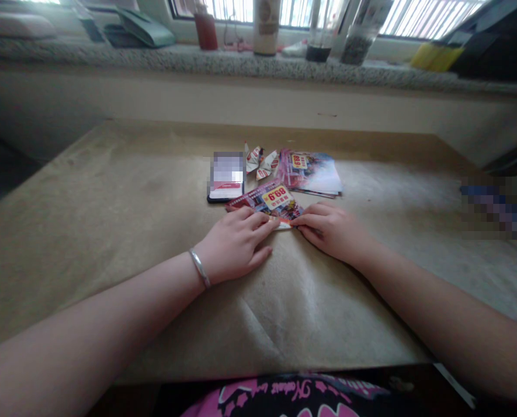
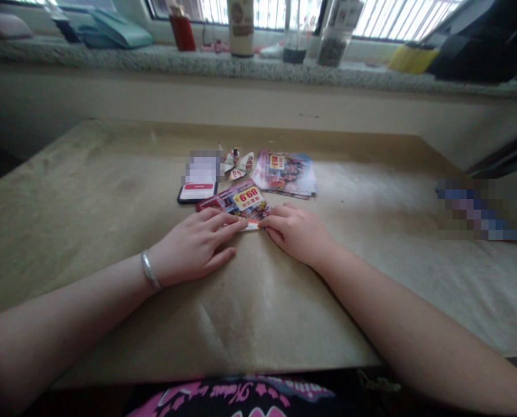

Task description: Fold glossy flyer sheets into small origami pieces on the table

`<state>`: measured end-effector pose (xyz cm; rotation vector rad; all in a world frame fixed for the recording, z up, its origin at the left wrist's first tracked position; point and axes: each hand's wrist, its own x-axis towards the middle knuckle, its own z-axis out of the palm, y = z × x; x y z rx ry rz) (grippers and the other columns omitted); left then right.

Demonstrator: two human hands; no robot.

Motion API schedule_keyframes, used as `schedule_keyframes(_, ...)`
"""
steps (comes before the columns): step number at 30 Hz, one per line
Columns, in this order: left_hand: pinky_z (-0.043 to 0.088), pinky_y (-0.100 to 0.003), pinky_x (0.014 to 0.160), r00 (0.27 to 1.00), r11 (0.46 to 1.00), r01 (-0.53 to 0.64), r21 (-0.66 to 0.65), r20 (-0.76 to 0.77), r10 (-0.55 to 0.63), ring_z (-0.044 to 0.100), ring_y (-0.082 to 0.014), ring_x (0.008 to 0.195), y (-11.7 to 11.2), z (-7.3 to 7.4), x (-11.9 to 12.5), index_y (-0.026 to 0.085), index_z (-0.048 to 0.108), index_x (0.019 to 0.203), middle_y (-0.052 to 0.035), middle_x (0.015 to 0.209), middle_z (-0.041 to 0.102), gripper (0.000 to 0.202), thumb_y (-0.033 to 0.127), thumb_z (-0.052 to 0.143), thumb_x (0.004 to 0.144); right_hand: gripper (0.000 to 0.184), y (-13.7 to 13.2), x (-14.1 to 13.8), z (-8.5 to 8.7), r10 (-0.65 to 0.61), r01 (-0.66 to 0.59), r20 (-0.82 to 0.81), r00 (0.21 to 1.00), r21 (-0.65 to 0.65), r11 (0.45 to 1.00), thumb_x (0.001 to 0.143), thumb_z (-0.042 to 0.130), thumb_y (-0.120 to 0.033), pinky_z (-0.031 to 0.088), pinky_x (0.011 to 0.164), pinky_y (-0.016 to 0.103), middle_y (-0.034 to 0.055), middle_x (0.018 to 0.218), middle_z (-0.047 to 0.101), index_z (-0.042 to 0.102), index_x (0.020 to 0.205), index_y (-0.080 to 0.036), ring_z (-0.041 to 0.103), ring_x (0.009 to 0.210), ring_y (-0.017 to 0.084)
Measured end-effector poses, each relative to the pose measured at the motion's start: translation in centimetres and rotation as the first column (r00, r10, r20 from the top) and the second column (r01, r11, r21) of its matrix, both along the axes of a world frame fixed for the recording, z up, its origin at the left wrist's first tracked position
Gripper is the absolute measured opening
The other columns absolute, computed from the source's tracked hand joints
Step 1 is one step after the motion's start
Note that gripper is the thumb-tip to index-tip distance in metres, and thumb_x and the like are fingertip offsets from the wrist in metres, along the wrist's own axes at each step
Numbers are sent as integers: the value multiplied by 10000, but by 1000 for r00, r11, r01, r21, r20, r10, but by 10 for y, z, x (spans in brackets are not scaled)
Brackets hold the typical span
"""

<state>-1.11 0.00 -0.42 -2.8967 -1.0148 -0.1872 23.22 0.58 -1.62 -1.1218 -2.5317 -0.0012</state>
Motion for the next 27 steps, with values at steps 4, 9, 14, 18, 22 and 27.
schedule_keyframes(4, 402, -406, 973, 1000, 1000, 9, 7, -4, -9, 481, -268, 1071, 1, 0, 1, 174, 511, 1320, -93, 1204, 576, 478, 433, 415, 930, 253, -1, 0, 0, 0, -1, 32, 999, 36, 999, 899, 488, -204, 458, 777, 288, 61, 923, 677, 691, 1049, -217, 592, 866, 180)
schedule_keyframes(9, 400, -399, 959, 1000, 1000, 12, 22, -2, -12, 480, -266, 1064, 1, 0, 0, 184, 516, 1312, -91, 1185, 580, 468, 431, 420, 927, 246, 0, 0, 0, 9, -11, 65, 998, 30, 999, 892, 485, -189, 462, 794, 300, 55, 970, 680, 703, 999, -227, 592, 900, 188)
schedule_keyframes(14, 402, -387, 947, 1000, 999, 15, 35, -2, -15, 485, -258, 1058, 1, 1, 0, 188, 519, 1309, -94, 1176, 582, 464, 430, 428, 925, 226, 0, 2, 3, 22, -22, 29, 999, 4, 1000, 864, 510, -171, 477, 773, 302, 73, 929, 679, 720, 939, -201, 602, 859, 185)
schedule_keyframes(18, 402, -390, 949, 1000, 999, 14, 34, -1, -14, 484, -260, 1056, 1, 1, 0, 190, 510, 1320, -90, 1183, 580, 472, 436, 421, 927, 238, 0, 4, 4, 35, -35, 19, 999, -7, 999, 861, 508, -171, 478, 775, 298, 68, 933, 681, 730, 942, -204, 606, 853, 178)
schedule_keyframes(22, 398, -391, 959, 1000, 1000, 11, 27, -2, -11, 482, -259, 1065, 1, 1, 0, 194, 507, 1324, -88, 1191, 577, 471, 436, 419, 929, 240, 1, 9, 5, 21, -20, 32, 999, -28, 999, 856, 508, -172, 472, 764, 285, 63, 913, 680, 733, 932, -203, 613, 823, 166)
schedule_keyframes(27, 397, -385, 954, 1000, 999, 13, 32, 3, -13, 485, -251, 1063, 1, 0, 0, 204, 508, 1325, -85, 1201, 576, 471, 442, 423, 927, 233, 4, 16, 11, 65, -62, 93, 994, -33, 998, 839, 510, -165, 453, 725, 276, 61, 901, 684, 732, 892, -214, 618, 802, 164)
